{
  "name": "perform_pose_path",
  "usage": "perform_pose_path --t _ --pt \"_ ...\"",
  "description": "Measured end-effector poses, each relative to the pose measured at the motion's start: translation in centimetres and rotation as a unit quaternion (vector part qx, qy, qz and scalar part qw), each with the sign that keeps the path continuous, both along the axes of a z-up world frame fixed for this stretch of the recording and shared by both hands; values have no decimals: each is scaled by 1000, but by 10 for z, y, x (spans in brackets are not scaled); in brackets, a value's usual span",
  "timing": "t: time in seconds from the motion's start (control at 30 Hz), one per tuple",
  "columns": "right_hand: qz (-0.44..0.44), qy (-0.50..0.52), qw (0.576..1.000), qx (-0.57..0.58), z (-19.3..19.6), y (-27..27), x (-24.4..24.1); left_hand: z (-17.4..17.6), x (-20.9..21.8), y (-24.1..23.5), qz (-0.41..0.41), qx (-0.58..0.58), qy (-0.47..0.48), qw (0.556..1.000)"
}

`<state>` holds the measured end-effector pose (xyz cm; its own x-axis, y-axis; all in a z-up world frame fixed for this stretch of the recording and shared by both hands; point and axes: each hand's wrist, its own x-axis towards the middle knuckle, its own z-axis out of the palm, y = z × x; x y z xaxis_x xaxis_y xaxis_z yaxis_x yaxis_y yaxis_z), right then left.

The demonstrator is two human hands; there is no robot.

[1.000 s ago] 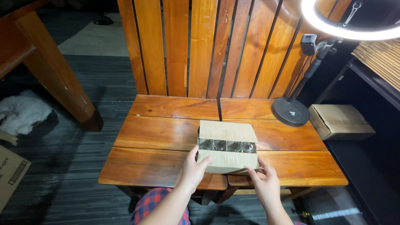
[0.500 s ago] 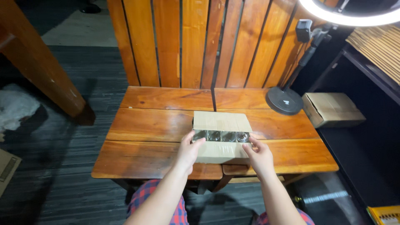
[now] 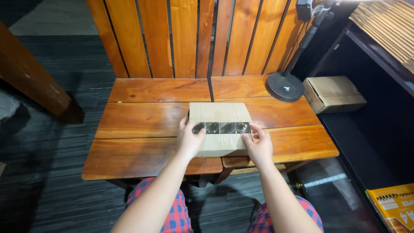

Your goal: The person unboxes small glass cups from a cardboard container and places them in a row on a wooden table.

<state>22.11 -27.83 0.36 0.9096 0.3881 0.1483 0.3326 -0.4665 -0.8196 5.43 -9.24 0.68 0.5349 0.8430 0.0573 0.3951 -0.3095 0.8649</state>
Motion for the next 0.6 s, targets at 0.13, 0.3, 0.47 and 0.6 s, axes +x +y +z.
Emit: perform_pose_path --t 0.13,0.3,0.47,0.6 --pt "-11 -47 998 -27 -14 -9 0 20 10 14 -3 52 -4 999" --pt "31 -68 992 -106 -8 -16 -4 65 32 32 -31 66 -5 997" --pt "79 -55 986 -140 31 -20 -14 33 77 93 -65 -114 -68 989" --pt "132 -20 978 -161 52 -19 -11 101 40 43 -63 -283 -132 948"
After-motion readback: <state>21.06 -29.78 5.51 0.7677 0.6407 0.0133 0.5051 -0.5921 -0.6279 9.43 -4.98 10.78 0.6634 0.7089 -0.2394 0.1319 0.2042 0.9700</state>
